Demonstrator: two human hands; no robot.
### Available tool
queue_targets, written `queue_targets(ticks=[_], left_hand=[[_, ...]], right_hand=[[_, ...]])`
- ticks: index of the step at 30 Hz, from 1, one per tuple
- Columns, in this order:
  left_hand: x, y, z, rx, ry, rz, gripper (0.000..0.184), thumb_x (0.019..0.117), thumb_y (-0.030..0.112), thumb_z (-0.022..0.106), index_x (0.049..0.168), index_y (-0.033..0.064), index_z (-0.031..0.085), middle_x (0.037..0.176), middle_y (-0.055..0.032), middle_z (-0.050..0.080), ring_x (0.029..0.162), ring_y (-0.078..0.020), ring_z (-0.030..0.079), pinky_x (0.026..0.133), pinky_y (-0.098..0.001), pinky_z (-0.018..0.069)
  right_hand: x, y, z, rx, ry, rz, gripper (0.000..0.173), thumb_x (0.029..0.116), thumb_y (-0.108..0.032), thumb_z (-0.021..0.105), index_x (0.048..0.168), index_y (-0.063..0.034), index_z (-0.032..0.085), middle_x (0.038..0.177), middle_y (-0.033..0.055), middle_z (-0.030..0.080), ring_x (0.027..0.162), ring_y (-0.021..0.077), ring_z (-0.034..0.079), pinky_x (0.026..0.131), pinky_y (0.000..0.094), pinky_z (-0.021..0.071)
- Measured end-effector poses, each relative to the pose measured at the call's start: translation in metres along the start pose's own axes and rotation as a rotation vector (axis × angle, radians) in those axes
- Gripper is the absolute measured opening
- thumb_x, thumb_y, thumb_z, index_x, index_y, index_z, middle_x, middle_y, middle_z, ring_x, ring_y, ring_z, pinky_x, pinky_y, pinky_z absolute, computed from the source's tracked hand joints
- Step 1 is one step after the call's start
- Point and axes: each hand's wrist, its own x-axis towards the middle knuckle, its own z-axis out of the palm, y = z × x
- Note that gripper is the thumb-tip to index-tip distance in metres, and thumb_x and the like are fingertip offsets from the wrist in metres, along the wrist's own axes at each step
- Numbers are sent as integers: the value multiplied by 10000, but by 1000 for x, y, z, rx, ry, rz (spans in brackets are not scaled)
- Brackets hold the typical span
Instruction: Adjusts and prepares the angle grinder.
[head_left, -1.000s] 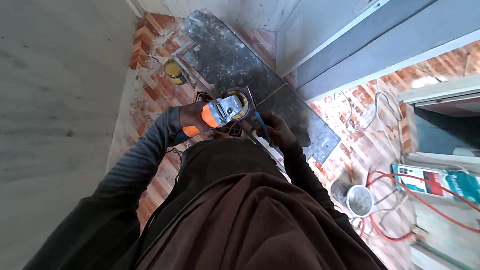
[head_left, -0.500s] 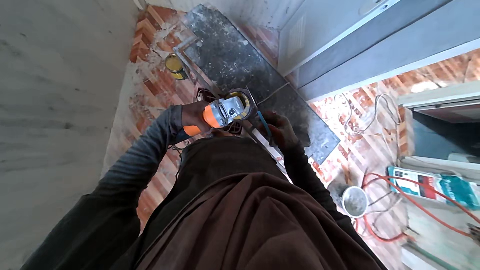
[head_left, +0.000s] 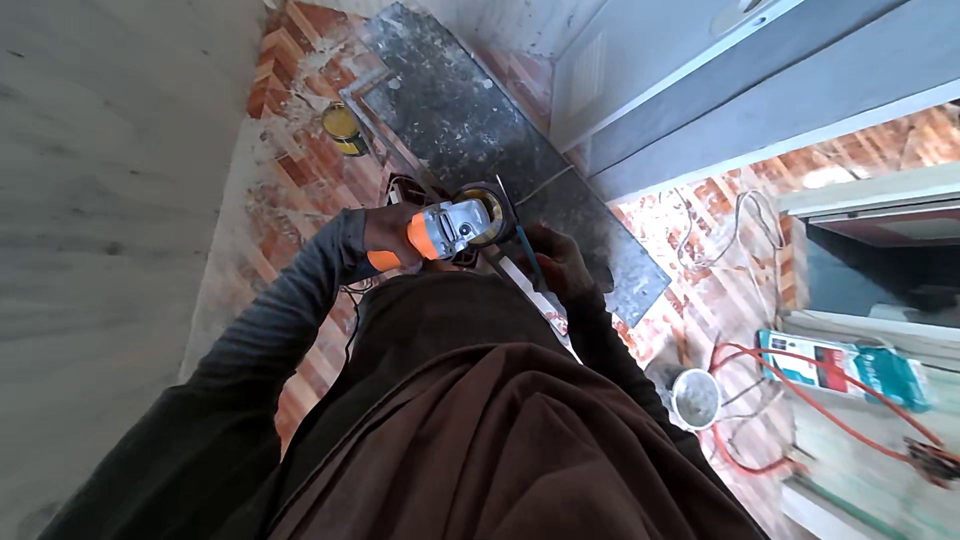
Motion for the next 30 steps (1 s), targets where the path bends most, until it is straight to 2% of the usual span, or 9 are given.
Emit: queue_targets(ticks=[5, 8, 10, 11, 15, 18, 20, 25, 30], left_hand=[[0, -5, 9, -161, 147, 76, 651, 584, 205, 890, 1174, 56, 657, 995, -42, 759, 883, -132, 735, 818, -338, 634], [-2, 20, 23, -215, 237, -28, 598, 613, 53, 830, 1177, 30, 631, 956, -46, 732, 828, -116, 708, 785, -308, 618], [4, 1, 25, -275, 262, 50, 585, 605, 120, 877, 1137, 53, 643, 888, -75, 743, 725, -163, 724, 669, -346, 637], [7, -9, 25, -290, 262, 98, 602, 608, 166, 898, 1143, 68, 642, 885, -75, 746, 715, -171, 725, 657, -357, 638], [8, -13, 25, -225, 274, 85, 660, 581, 203, 919, 1167, 74, 643, 944, -54, 754, 792, -153, 733, 733, -351, 640], [6, -10, 24, -110, 268, 67, 633, 580, 140, 894, 1162, 58, 659, 1004, -32, 759, 896, -122, 735, 825, -323, 636], [6, -7, 25, -88, 281, 31, 627, 565, 123, 885, 1147, 53, 661, 987, -37, 759, 876, -125, 735, 809, -328, 637], [10, -3, 27, -139, 296, -17, 627, 551, 139, 899, 1124, 64, 658, 923, -58, 756, 766, -159, 736, 699, -352, 643], [12, -8, 30, -133, 280, 35, 602, 575, 121, 884, 1134, 69, 667, 953, -43, 759, 816, -139, 735, 746, -340, 639]], right_hand=[[3, 24, 24, 132, 132, -90, 419, 883, -267, 745, 1209, -14, 671, 877, 43, 731, 715, 115, 677, 668, 311, 602], [9, 35, 38, 193, 186, -135, 366, 902, -179, 698, 1224, -11, 662, 918, 60, 736, 735, 136, 686, 668, 328, 609], [14, 36, 39, 205, 191, -131, 368, 916, -229, 697, 1228, -37, 672, 915, 53, 735, 731, 132, 682, 657, 325, 602], [17, 36, 38, 197, 184, -124, 379, 909, -258, 706, 1223, -46, 674, 915, 47, 733, 729, 128, 677, 651, 320, 597], [18, 21, 25, 106, 110, -95, 397, 893, -291, 735, 1199, -47, 665, 908, 44, 727, 731, 120, 670, 646, 312, 587], [20, 19, 10, 72, -2, -57, 497, 900, -348, 724, 1275, -39, 617, 952, 69, 711, 730, 137, 658, 626, 309, 578], [20, 19, 6, 70, -13, -37, 502, 894, -371, 727, 1272, -56, 630, 947, 71, 713, 721, 147, 658, 621, 319, 575], [16, 14, 7, 88, 69, -10, 410, 897, -276, 714, 1248, -70, 661, 956, 45, 715, 729, 118, 649, 633, 303, 569], [11, 16, 4, 92, 101, -92, 385, 894, -319, 730, 1192, -78, 698, 910, 29, 722, 692, 101, 635, 582, 277, 544]])
